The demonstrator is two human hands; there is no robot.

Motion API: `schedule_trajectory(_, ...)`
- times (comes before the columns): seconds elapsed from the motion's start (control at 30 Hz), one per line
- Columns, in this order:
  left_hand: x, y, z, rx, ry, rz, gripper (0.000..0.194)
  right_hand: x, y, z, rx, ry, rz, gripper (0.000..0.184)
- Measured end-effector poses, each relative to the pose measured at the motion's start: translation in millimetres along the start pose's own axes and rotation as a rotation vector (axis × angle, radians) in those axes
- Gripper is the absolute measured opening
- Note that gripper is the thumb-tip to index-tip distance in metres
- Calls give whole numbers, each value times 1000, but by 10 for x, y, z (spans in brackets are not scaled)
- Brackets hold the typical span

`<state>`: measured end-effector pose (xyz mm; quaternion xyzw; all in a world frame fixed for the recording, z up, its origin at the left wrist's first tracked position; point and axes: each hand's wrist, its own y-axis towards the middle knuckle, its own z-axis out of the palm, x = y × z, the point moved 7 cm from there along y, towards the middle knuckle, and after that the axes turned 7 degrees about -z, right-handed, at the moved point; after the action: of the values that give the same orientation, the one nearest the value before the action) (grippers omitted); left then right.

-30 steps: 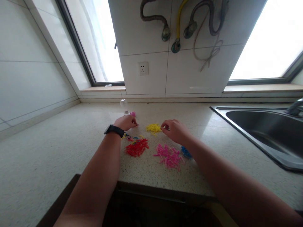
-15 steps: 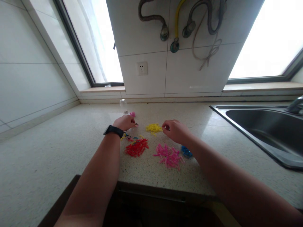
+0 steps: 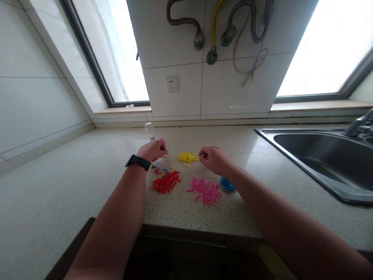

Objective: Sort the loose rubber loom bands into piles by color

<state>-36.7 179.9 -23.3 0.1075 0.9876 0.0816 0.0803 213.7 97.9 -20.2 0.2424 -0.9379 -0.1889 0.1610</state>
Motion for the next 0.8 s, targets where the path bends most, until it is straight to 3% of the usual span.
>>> schedule_trajectory(0.17, -210, -32, -64, -36, -60, 108, 17, 10, 10, 14, 0, 10, -3, 17)
schedule_trajectory(0.47, -943, -305, -209, -73, -314, 440, 13, 52, 29, -24, -46, 139, -10, 19)
schedule_trajectory(0.63, -1102, -367, -161, -30, -421, 485, 16, 152, 37, -78, -144, 390, -131, 15)
schedule_trajectory(0.8, -1163, -378, -111, -30, -507, 490, 19, 104, 30, -38, -149, 519, -89, 19)
